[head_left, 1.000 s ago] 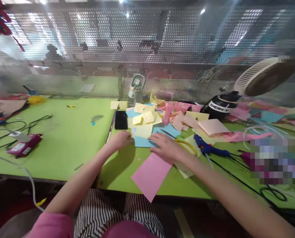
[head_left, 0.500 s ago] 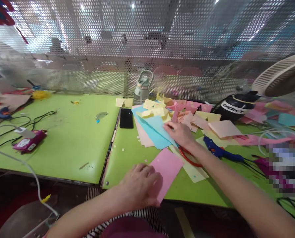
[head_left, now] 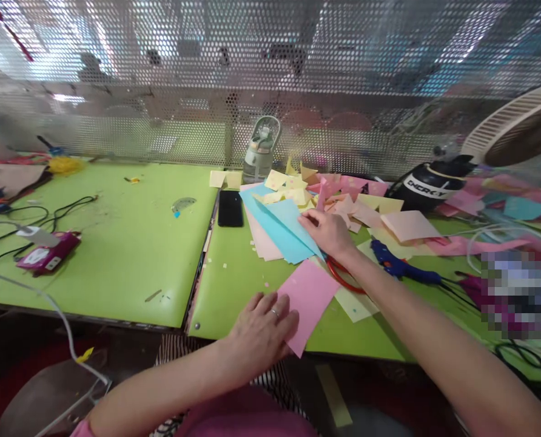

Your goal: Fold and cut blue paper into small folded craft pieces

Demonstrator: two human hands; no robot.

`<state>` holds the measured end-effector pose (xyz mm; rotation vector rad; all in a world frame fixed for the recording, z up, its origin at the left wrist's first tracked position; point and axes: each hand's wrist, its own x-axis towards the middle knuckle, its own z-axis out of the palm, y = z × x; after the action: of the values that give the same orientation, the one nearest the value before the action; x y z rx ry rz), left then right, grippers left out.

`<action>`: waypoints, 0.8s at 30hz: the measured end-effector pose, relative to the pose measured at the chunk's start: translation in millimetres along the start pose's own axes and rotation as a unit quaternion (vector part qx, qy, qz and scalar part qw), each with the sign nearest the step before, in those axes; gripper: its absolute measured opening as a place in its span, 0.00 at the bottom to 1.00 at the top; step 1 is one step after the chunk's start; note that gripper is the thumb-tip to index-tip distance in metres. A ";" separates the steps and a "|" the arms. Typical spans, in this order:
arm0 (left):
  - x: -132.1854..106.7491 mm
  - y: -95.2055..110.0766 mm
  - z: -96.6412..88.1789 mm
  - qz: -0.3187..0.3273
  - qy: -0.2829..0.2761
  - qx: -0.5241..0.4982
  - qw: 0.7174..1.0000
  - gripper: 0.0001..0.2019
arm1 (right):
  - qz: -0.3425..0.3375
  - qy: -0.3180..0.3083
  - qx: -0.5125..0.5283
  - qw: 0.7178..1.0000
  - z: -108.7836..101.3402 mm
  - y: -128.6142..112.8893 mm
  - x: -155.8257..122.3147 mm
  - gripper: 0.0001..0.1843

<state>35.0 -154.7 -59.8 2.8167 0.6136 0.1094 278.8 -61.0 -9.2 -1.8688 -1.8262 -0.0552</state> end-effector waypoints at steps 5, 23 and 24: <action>12.1 -0.2 1.4 -0.001 0.011 0.009 1.000 0.24 | 0.004 0.012 -0.004 1.000 -8.9 8.1 1.6 0.15; 13.6 -17.6 -25.0 0.006 -0.043 -0.040 0.998 0.33 | -0.072 -0.165 -0.171 0.969 24.3 -30.6 -49.6 0.20; 14.2 -19.7 -26.0 0.004 -0.045 -0.042 0.998 0.35 | -0.067 -0.169 -0.181 0.966 23.8 -32.9 -48.8 0.19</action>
<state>36.8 -125.5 -39.7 2.7262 0.5645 0.0103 235.7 -98.3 -37.3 -2.0974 -2.3034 -0.1330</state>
